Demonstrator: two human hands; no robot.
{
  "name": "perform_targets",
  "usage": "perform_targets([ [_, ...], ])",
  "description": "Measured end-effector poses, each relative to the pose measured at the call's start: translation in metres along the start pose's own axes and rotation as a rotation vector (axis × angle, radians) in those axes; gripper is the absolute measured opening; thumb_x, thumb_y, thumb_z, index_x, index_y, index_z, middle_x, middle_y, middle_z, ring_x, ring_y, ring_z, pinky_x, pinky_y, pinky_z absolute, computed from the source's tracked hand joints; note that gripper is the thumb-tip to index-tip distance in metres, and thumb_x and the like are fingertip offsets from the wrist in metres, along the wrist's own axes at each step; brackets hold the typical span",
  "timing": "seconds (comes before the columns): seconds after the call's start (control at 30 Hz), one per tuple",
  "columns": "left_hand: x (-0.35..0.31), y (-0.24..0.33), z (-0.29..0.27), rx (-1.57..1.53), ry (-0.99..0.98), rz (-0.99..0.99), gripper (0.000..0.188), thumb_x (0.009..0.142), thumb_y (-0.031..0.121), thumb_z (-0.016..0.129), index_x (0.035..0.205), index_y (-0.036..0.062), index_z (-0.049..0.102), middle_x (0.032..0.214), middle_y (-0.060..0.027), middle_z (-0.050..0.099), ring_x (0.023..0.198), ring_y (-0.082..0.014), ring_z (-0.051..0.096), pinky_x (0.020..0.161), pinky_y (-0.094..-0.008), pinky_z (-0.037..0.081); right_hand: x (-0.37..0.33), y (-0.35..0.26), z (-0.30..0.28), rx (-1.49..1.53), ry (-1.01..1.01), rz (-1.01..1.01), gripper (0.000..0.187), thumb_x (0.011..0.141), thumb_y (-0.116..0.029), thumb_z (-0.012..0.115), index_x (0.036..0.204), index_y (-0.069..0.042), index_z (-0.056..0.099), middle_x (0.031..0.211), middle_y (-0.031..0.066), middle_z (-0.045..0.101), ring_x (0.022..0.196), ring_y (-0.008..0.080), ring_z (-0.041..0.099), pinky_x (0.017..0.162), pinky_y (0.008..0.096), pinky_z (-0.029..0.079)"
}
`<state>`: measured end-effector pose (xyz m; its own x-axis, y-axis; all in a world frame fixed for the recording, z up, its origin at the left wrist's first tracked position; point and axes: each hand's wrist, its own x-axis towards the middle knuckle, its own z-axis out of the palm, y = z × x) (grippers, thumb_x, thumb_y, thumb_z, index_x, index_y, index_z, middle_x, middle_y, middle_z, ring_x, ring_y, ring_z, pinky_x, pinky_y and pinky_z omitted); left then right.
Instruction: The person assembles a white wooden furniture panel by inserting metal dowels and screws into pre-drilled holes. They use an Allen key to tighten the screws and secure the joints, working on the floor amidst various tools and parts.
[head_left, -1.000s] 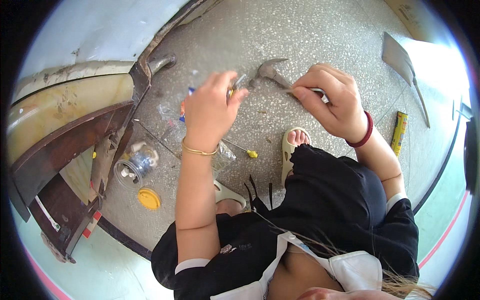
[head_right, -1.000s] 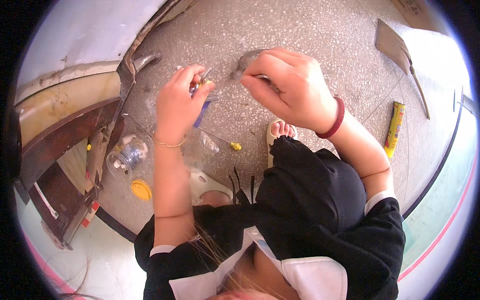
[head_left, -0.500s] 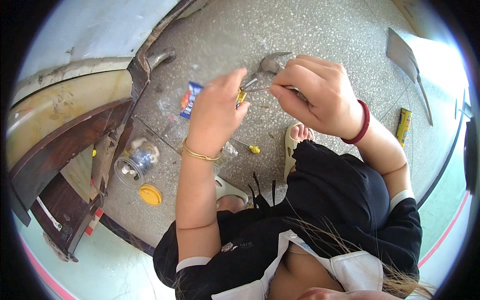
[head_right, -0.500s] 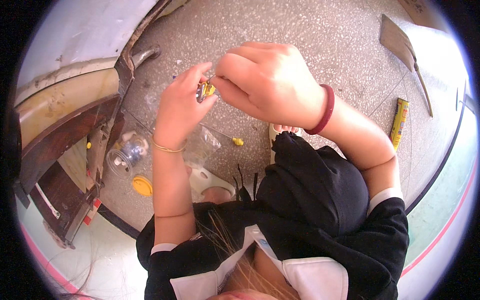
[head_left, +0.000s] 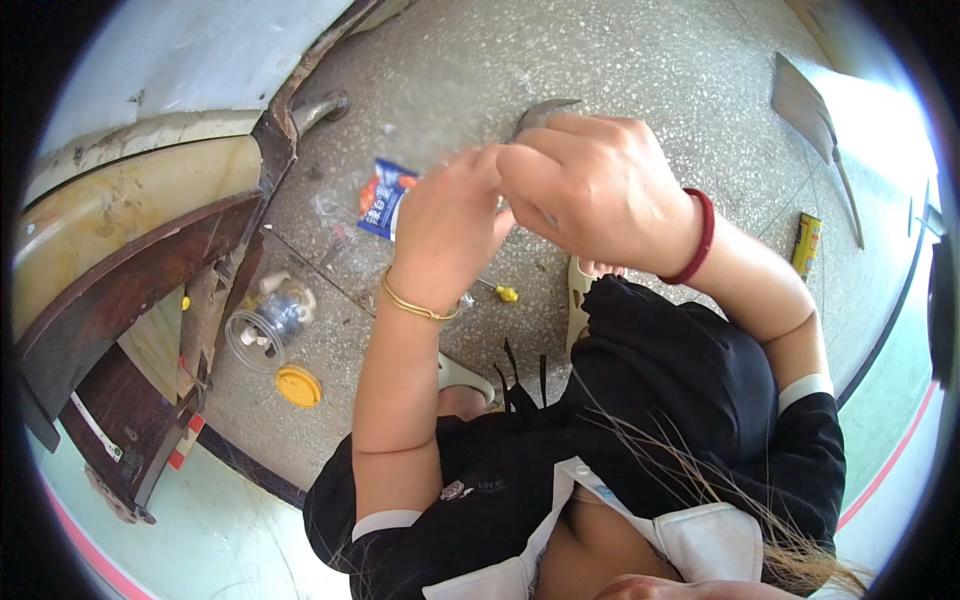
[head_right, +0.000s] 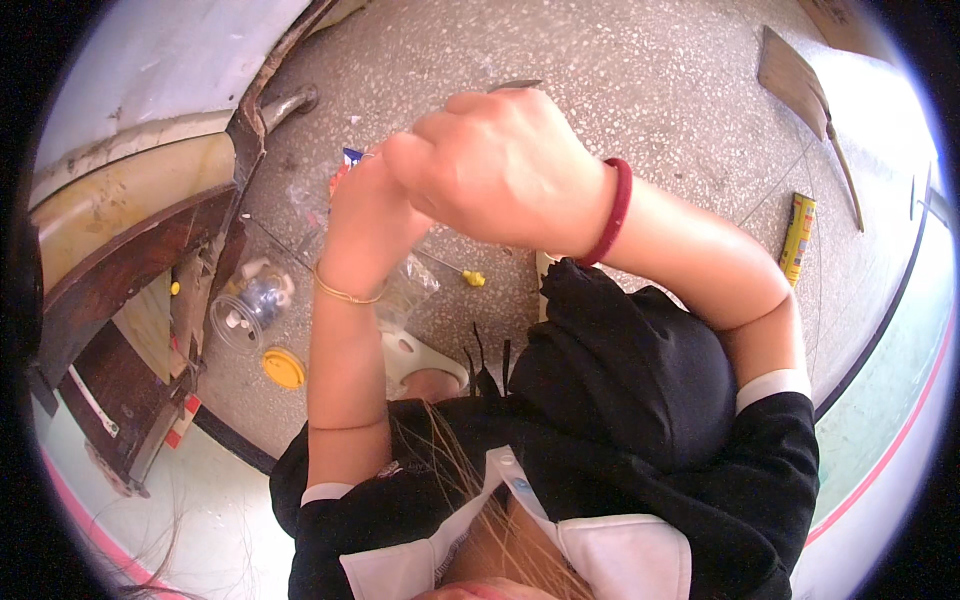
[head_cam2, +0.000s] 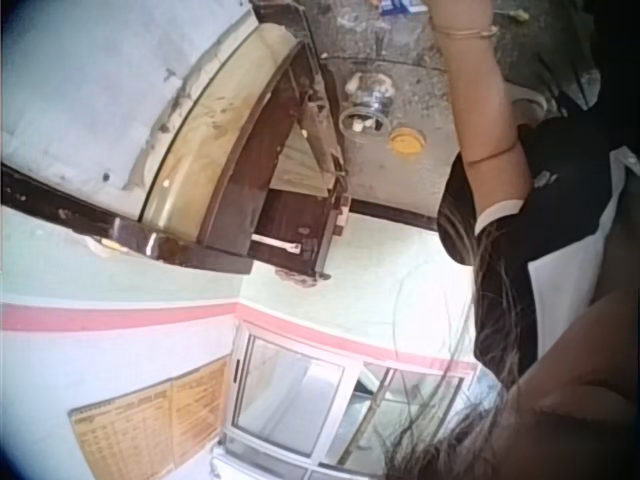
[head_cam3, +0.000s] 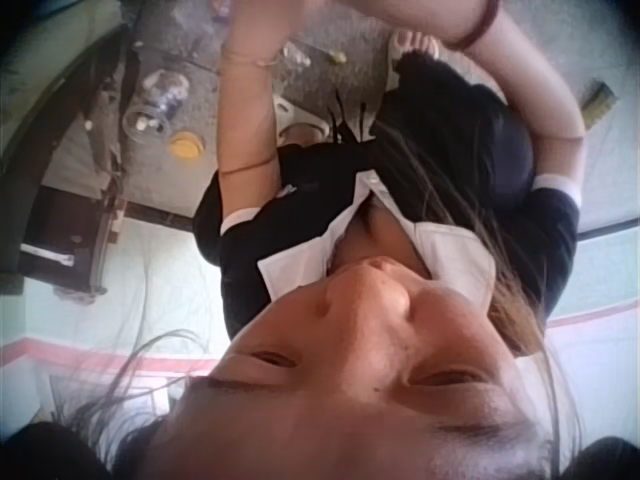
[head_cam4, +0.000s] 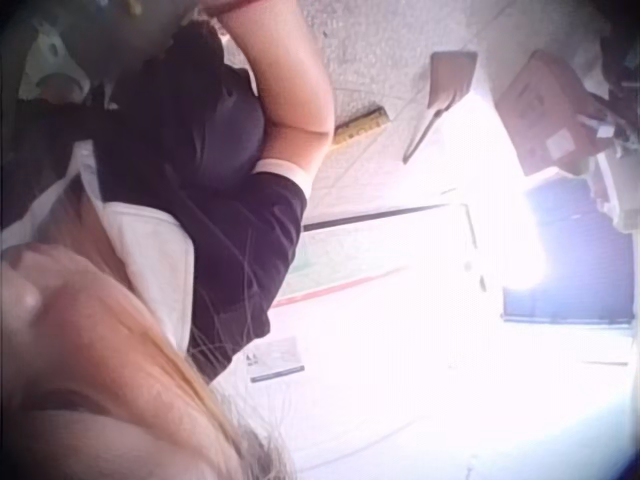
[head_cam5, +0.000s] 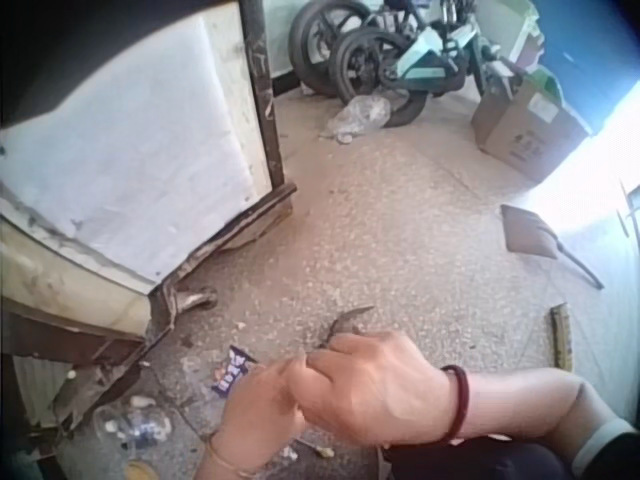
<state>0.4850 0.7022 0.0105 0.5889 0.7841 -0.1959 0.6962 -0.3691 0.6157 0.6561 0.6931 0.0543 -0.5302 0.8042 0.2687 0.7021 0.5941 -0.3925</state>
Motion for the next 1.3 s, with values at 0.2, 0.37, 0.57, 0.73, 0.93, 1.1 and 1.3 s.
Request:
perform_targets([
  [0.2, -0.002, -0.007, -0.002, 0.164, -0.043, -0.060, 0.027, 0.075, 0.016, 0.069, 0.097, 0.0080, 0.057, 0.091, -0.0110, 0.063, 0.088, -0.0294, 0.062, 0.070, -0.0410, 0.050, -0.010, 0.020, 0.026, 0.090, 0.037, 0.064, 0.010, 0.073, -0.014, 0.060, 0.076, -0.009, 0.053, 0.063, 0.0056, 0.057, 0.061, 0.0256, 0.061, 0.049, 0.0387, 0.048],
  [0.37, -0.005, -0.011, 0.002, 0.246, -0.056, 0.087, 0.030, 0.076, 0.019, 0.068, 0.102, 0.0091, 0.057, 0.096, -0.0100, 0.065, 0.088, -0.0281, 0.064, 0.072, -0.0394, 0.051, -0.042, 0.021, 0.060, -0.145, -0.310, 0.118, 0.026, 0.072, -0.025, 0.067, 0.090, -0.010, 0.055, 0.084, 0.0040, 0.062, 0.080, 0.0208, 0.064, 0.066, 0.0346, 0.050],
  [0.57, -0.019, -0.031, -0.011, 0.149, -0.061, 0.004, 0.033, 0.076, 0.020, 0.068, 0.103, 0.0046, 0.055, 0.094, -0.0117, 0.065, 0.083, -0.0313, 0.064, 0.069, -0.0411, 0.051, -0.020, -0.001, 0.020, -0.138, -0.132, 0.012, 0.101, 0.064, -0.059, 0.069, 0.142, -0.009, 0.030, 0.139, 0.0110, 0.041, 0.132, 0.0253, 0.034, 0.108, 0.0491, 0.025],
  [0.73, -0.034, -0.050, -0.013, 0.091, -0.019, 0.035, 0.041, 0.076, 0.026, 0.071, 0.105, 0.0004, 0.055, 0.091, -0.0152, 0.065, 0.080, -0.0326, 0.065, 0.068, -0.0415, 0.052, -0.014, -0.010, 0.071, -0.225, -0.381, -0.061, 0.106, 0.066, -0.064, 0.064, 0.144, -0.002, 0.026, 0.151, 0.0107, 0.027, 0.142, 0.0248, 0.018, 0.114, 0.0549, 0.006],
  [0.93, -0.037, -0.080, 0.001, -0.041, 0.047, -0.079, 0.042, 0.073, 0.035, 0.073, 0.095, 0.0014, 0.061, 0.084, -0.0152, 0.067, 0.083, -0.0330, 0.065, 0.071, -0.0439, 0.050, 0.002, -0.023, 0.081, -0.746, -0.557, -0.233, 0.110, 0.064, -0.058, 0.070, 0.147, -0.005, 0.022, 0.154, 0.0098, 0.019, 0.144, 0.0255, 0.013, 0.113, 0.0586, 0.006],
  [1.1, -0.076, -0.116, -0.040, -0.304, 0.150, -0.006, 0.046, 0.068, 0.031, 0.075, 0.100, -0.0016, 0.065, 0.085, -0.0184, 0.066, 0.079, -0.0279, 0.065, 0.071, -0.0384, 0.051, 0.069, -0.046, 0.063, -0.124, -0.626, -0.076, 0.112, 0.065, -0.043, 0.079, 0.148, -0.006, 0.014, 0.153, 0.0190, 0.016, 0.142, 0.0315, 0.016, 0.113, 0.0553, 0.012],
  [1.3, -0.189, -0.144, -0.071, -1.473, 0.281, -0.060, 0.048, 0.087, 0.024, 0.064, 0.129, 0.0061, 0.051, 0.117, -0.0143, 0.058, 0.090, -0.0201, 0.063, 0.077, -0.0331, 0.053, 0.124, -0.126, 0.085, 1.287, -0.973, 0.537, 0.058, 0.082, -0.016, 0.070, 0.127, 0.000, 0.038, 0.106, 0.0108, 0.062, 0.088, 0.0180, 0.065, 0.077, 0.0288, 0.054],
])
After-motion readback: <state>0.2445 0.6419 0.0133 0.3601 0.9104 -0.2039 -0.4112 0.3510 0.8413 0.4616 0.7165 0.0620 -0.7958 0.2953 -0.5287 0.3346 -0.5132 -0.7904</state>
